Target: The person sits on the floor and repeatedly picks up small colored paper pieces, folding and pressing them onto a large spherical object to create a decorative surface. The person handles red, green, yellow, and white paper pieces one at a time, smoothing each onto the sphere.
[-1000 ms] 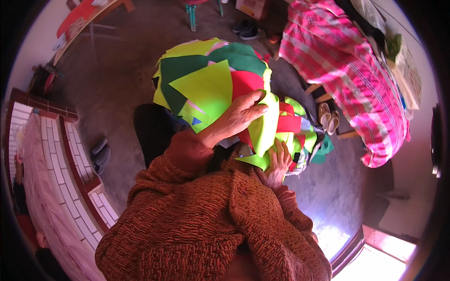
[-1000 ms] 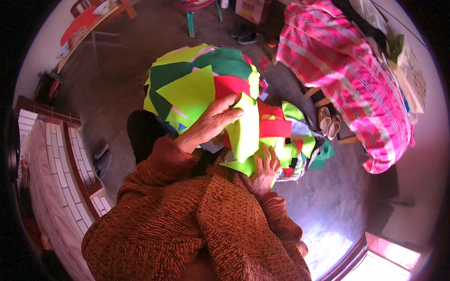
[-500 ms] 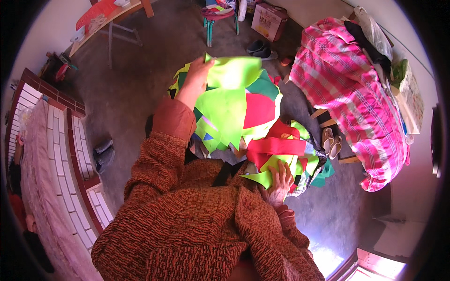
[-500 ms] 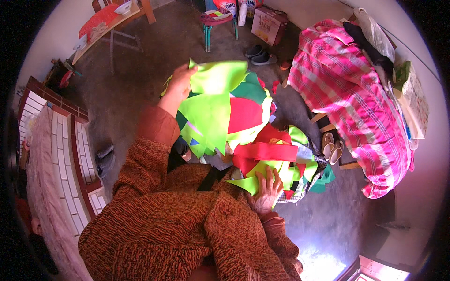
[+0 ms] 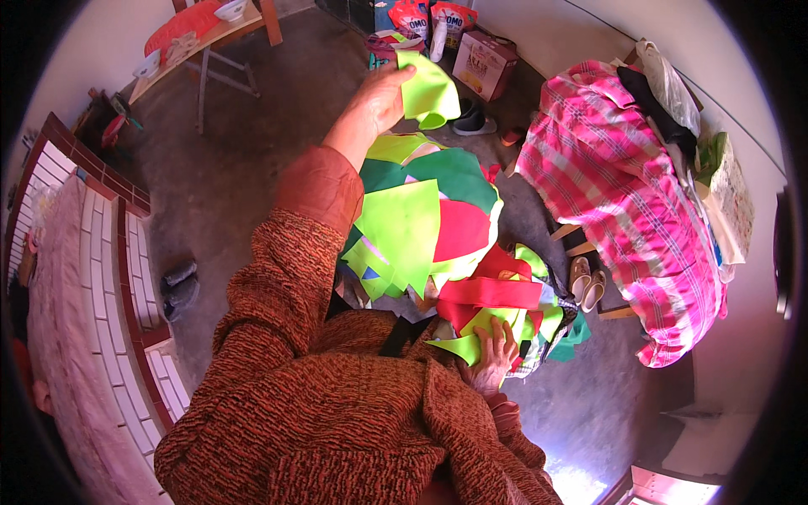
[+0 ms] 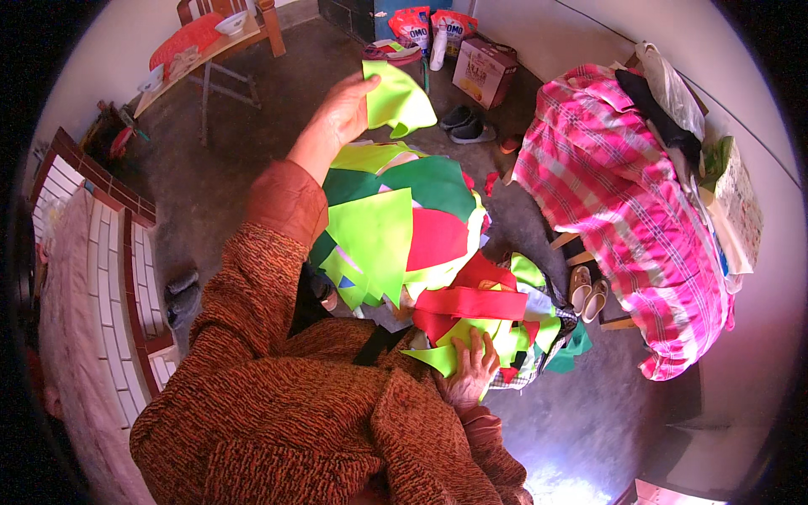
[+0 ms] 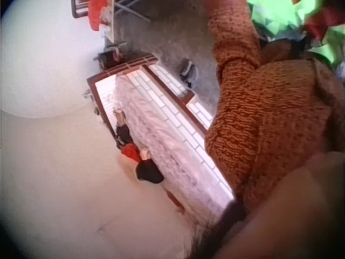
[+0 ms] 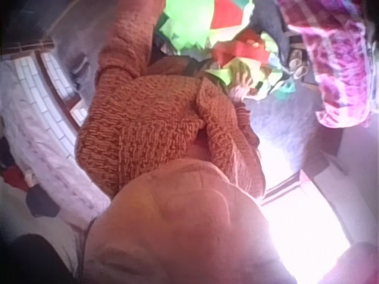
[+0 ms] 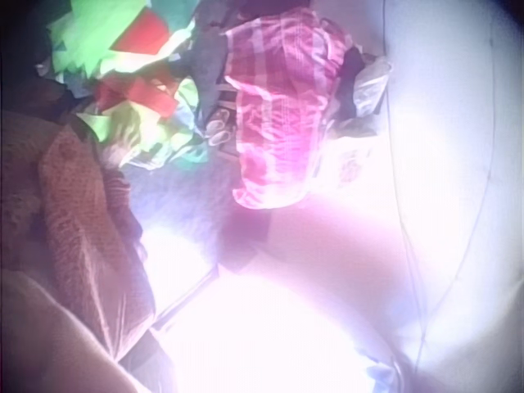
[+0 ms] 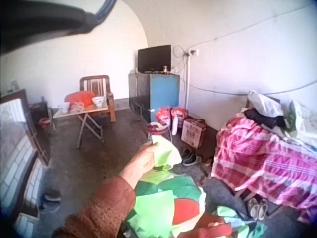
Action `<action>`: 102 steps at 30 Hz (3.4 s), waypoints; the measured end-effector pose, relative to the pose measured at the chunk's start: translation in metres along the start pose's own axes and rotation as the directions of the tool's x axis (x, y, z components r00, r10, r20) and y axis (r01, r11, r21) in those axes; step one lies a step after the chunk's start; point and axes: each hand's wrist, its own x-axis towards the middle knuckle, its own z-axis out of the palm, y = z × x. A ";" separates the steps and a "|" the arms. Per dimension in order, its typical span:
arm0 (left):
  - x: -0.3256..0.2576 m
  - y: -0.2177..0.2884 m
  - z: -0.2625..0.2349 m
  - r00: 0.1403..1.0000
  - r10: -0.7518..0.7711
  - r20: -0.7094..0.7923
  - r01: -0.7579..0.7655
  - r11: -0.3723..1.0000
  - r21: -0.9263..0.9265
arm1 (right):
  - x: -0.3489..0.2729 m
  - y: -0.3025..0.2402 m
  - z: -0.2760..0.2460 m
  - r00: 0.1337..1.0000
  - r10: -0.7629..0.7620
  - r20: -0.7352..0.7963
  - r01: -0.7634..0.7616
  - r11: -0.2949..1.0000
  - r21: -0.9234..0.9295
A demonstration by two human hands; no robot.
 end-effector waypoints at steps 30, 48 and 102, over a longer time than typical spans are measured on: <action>-0.078 -0.055 -0.099 0.981 0.054 -0.184 0.073 0.783 0.618 | 0.001 0.001 0.000 1.000 -0.012 -0.021 0.013 0.999 0.034; -0.181 -0.096 0.031 0.856 0.486 0.174 -0.379 0.363 0.851 | 0.000 0.003 -0.001 1.000 0.020 -0.011 -0.019 0.996 0.090; -0.124 -0.044 0.028 0.988 0.101 -0.119 -0.081 0.984 0.161 | 0.001 -0.002 0.002 1.000 0.000 -0.021 0.001 0.999 0.041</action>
